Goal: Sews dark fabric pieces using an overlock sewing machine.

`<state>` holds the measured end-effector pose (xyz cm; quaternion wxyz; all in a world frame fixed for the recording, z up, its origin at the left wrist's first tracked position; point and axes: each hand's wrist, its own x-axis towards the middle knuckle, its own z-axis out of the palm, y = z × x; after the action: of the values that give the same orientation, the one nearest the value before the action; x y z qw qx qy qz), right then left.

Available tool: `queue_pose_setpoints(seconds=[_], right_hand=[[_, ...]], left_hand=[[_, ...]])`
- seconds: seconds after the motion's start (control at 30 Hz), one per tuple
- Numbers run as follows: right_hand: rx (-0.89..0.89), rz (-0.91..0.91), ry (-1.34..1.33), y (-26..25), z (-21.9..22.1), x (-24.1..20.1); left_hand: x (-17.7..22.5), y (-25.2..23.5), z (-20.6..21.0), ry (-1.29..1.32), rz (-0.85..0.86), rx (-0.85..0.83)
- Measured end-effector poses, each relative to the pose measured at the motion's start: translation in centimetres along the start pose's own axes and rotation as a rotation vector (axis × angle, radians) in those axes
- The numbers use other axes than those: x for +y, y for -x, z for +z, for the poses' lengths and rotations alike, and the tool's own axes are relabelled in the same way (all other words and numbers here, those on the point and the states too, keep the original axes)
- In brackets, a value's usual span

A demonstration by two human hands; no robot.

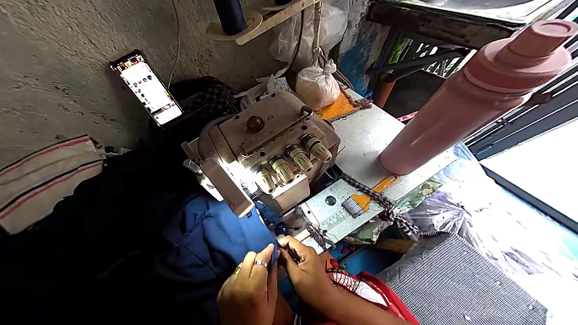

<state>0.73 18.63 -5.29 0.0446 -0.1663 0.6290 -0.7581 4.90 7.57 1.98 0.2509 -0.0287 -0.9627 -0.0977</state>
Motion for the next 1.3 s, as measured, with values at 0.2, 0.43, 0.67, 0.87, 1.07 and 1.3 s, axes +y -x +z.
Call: queue_pose_setpoints(seconds=[0.2, 0.43, 0.67, 0.87, 1.07, 1.3], right_hand=[[0.012, 0.155, -0.121, -1.6, 1.5, -1.0], [0.045, 0.214, -0.246, -2.0, 1.8, -0.9], [0.028, 0.193, -0.237, -2.2, 1.5, -0.9], [-0.068, 0.122, -0.105, -1.9, -0.1, -0.6], [-0.182, 0.033, -0.035, -1.7, -1.7, -0.5], [-0.088, -0.045, 0.174, -0.7, -1.9, -0.4]], left_hand=[[-7.2, -3.7, 1.5, 0.28, 0.045, 0.007], [-12.9, -5.8, -1.7, 0.264, -0.031, -0.138], [-7.6, -3.1, -2.9, 0.33, 0.108, 0.122], [-6.5, 2.3, 2.3, 0.13, 0.351, 0.157], [-6.2, 2.5, 2.7, 0.089, 0.328, 0.17], [-1.6, 6.8, 2.7, 0.533, -0.005, -0.232]])
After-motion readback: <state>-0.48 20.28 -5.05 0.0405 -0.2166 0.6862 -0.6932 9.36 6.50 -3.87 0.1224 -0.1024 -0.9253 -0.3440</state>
